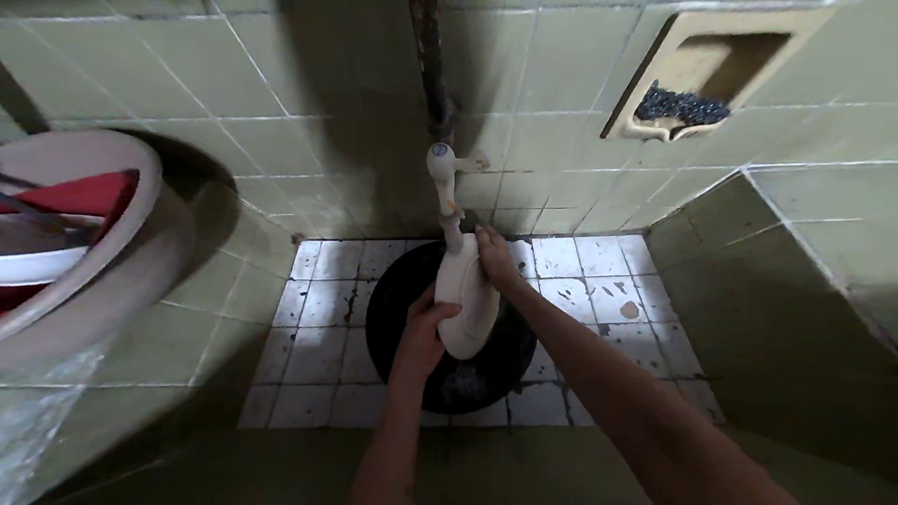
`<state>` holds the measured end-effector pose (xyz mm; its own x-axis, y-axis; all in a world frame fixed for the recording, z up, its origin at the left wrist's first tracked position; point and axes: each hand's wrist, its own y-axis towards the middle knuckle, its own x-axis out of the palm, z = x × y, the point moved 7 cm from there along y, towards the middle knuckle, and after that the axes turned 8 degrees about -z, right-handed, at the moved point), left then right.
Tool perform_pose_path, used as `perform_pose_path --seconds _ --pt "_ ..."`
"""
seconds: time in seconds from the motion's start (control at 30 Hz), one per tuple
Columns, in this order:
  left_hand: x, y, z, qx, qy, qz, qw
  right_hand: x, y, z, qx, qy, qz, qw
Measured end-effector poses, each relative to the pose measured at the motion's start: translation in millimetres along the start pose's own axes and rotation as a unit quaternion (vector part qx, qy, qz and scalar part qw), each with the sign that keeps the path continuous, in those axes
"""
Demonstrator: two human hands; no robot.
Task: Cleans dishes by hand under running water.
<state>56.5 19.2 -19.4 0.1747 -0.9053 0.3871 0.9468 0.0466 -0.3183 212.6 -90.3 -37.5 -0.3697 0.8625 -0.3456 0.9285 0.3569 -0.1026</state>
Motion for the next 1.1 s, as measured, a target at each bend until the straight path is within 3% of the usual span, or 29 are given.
perform_pose_path --seconds 0.13,0.3,0.37,0.43,0.5,0.57,0.67,0.73,0.9,1.03,1.1 --pt "1 -6 -10 -0.116 -0.037 -0.027 0.992 30 -15 -26 -0.106 -0.13 -0.078 0.983" --pt "-6 -1 -8 -0.066 -0.114 -0.063 0.989 67 -45 -59 -0.337 -0.231 -0.132 0.903" --pt "0 -3 -6 -0.061 -0.096 -0.028 0.993 62 -47 -59 -0.283 -0.213 -0.118 0.928" --pt "4 -3 -4 -0.067 -0.074 0.016 0.995 47 -37 -44 -0.102 -0.144 -0.085 0.981" --pt "3 2 -5 -0.054 -0.07 0.033 0.996 38 -33 -27 -0.016 -0.075 -0.031 0.997" --pt "-3 3 -7 -0.025 -0.084 0.037 0.996 45 -53 -30 -0.041 -0.063 -0.026 0.997" --pt "-11 6 -2 0.015 -0.102 0.029 0.994 70 -95 -51 -0.171 -0.087 -0.059 0.98" --pt "-11 6 0 0.014 -0.102 0.03 0.994 77 -97 -52 -0.221 -0.123 -0.062 0.965" --pt "-3 -1 0 -0.011 -0.027 0.051 0.998 45 -56 -47 -0.087 -0.097 -0.048 0.99" --pt "-6 0 -3 -0.019 -0.001 0.035 0.999 65 -82 -51 -0.18 -0.094 -0.049 0.978" --pt "-1 -4 -4 -0.03 0.007 0.036 0.999 56 -77 -43 -0.166 -0.087 -0.049 0.981"
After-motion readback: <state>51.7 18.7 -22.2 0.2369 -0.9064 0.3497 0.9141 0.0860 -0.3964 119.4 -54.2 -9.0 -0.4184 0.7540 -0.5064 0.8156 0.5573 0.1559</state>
